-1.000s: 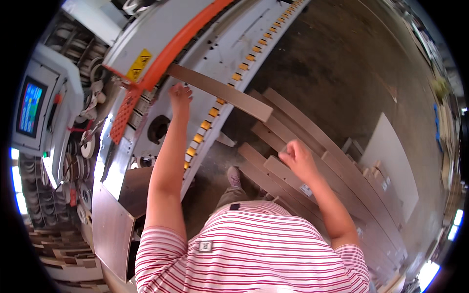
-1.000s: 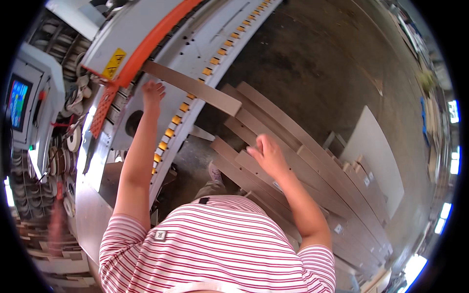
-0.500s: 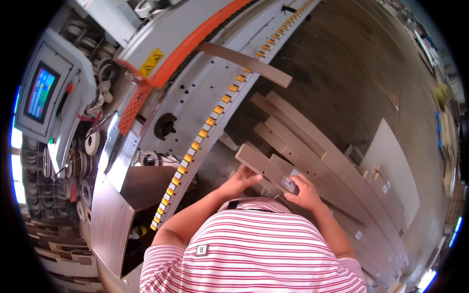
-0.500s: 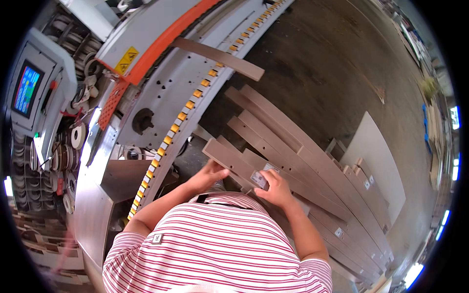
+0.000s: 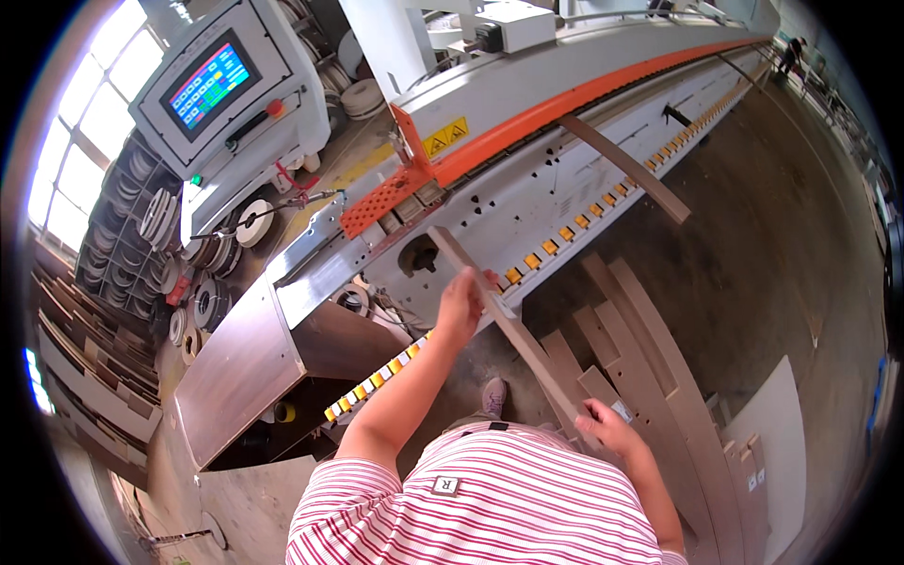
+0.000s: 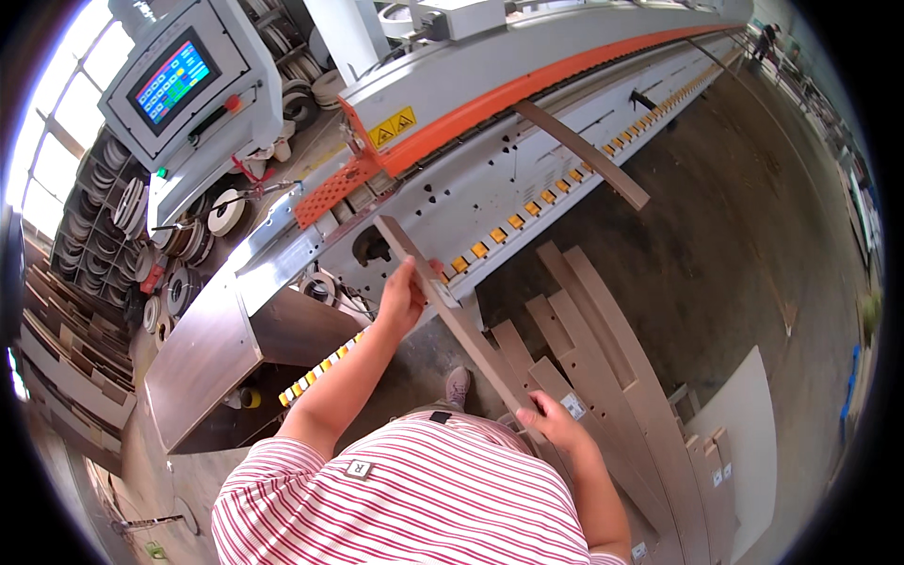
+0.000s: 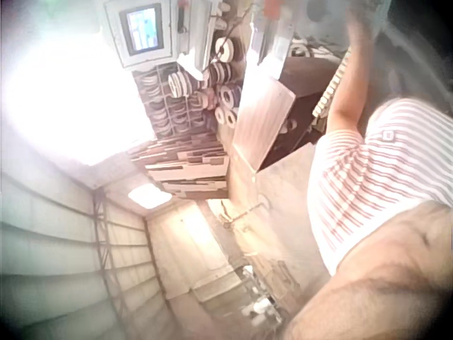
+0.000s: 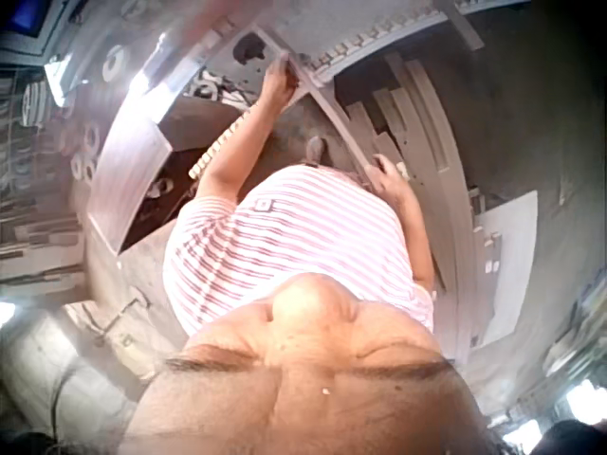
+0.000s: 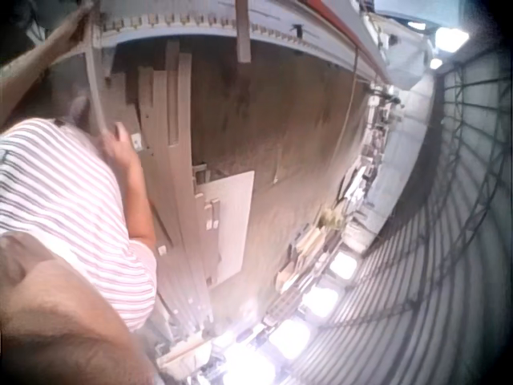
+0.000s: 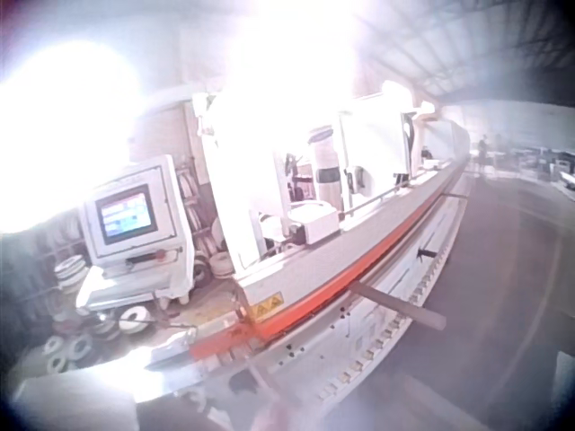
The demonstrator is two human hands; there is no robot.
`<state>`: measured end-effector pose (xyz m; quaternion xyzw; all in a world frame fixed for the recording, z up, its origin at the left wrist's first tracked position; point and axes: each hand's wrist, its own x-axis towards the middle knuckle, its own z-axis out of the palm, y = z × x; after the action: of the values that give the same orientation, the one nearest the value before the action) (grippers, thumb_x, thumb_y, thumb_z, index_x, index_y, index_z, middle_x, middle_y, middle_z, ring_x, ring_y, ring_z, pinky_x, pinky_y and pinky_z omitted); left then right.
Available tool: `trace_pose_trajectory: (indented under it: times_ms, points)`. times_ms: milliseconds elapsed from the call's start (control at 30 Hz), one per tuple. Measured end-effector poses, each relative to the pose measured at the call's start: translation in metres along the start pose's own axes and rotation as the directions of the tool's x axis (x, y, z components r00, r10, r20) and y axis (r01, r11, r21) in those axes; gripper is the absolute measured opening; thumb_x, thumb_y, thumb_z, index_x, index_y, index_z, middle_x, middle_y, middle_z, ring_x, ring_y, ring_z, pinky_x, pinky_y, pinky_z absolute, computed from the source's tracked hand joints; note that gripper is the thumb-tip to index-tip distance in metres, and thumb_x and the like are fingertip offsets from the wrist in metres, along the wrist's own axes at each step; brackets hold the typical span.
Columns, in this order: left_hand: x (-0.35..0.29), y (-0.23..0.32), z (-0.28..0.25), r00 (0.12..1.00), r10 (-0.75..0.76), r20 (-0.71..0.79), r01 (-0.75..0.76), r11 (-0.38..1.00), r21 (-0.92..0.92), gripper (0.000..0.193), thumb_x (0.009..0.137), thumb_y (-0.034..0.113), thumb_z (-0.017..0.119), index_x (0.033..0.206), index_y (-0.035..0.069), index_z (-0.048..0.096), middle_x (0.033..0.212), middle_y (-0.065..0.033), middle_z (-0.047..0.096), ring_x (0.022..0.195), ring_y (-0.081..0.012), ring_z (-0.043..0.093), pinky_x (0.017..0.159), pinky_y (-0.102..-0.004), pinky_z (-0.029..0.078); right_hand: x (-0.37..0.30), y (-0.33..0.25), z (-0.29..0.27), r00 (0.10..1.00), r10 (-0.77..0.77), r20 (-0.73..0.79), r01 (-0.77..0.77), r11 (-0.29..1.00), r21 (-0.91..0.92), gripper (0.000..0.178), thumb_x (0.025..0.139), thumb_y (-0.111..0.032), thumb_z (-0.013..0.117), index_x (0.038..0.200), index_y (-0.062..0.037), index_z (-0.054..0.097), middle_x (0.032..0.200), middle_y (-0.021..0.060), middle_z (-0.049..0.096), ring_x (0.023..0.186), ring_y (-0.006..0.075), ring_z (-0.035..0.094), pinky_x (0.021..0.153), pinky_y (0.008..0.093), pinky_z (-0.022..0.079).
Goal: The person repeatedly picks up long, thin wooden planks from a stack and feeds them into a large industrial woodworking machine. They guide the planks through the machine's processing area and then place the finished pieces onto a growing pile on the floor.
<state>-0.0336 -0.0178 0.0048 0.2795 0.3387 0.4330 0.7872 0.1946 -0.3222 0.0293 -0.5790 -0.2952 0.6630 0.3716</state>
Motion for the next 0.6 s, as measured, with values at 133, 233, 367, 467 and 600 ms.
trace_pose_trajectory:
  times_ms: [133,233,367,467,600]
  points:
    - [0.042,0.024,-0.013,0.982,0.1,-0.161,-0.144,0.945,-0.294,0.037,0.107,0.026,0.035,0.127,-0.003,0.042,0.125,-0.024,0.054,0.111,-0.0297,0.06,0.094,-0.0419,0.053,0.017,-0.002,0.01,0.999,-0.029,-0.031,0.026,0.996,-0.086,0.038,0.09,-0.015,0.072,0.117,0.005,0.054,0.096,0.009,0.064,0.075,0.0137,0.064,0.064,0.0248,0.054]
    - [0.069,0.035,-0.031,0.985,0.095,-0.147,-0.127,0.964,-0.232,0.035,0.107,0.029,0.036,0.124,-0.001,0.044,0.118,-0.0206,0.059,0.105,-0.0298,0.062,0.092,-0.0433,0.054,0.043,0.001,0.029,0.992,-0.109,-0.066,0.111,0.993,0.028,0.027,0.096,-0.008,0.062,0.116,0.0074,0.053,0.1,0.0123,0.067,0.086,0.0191,0.069,0.075,0.0323,0.06]
    - [0.094,0.046,-0.053,0.991,0.082,-0.109,-0.087,0.995,-0.042,0.028,0.106,0.027,0.042,0.118,0.002,0.045,0.107,-0.0145,0.062,0.093,-0.0263,0.065,0.087,-0.0446,0.057,0.076,-0.017,0.044,0.983,-0.17,-0.067,0.179,0.969,0.171,0.028,0.098,-0.011,0.059,0.119,0.0074,0.055,0.1,0.0125,0.067,0.086,0.019,0.069,0.077,0.032,0.06]
    - [0.097,0.045,-0.043,0.98,0.067,-0.186,-0.08,0.995,-0.06,0.021,0.105,0.028,0.046,0.109,0.007,0.045,0.098,-0.0111,0.061,0.088,-0.0242,0.065,0.082,-0.0469,0.059,0.095,-0.033,0.049,0.972,-0.216,-0.092,0.227,0.966,0.121,0.028,0.099,-0.013,0.059,0.119,0.007,0.057,0.101,0.0117,0.068,0.086,0.018,0.069,0.077,0.0312,0.06]
    - [0.106,0.05,-0.036,0.949,0.092,-0.3,-0.095,0.996,0.006,0.024,0.105,0.032,0.045,0.107,0.008,0.044,0.091,-0.011,0.06,0.08,-0.0243,0.064,0.074,-0.0471,0.06,0.109,-0.035,0.05,0.971,-0.217,-0.097,0.229,0.963,0.14,0.029,0.098,-0.015,0.06,0.118,0.0066,0.059,0.101,0.0108,0.069,0.085,0.017,0.07,0.077,0.0303,0.059]
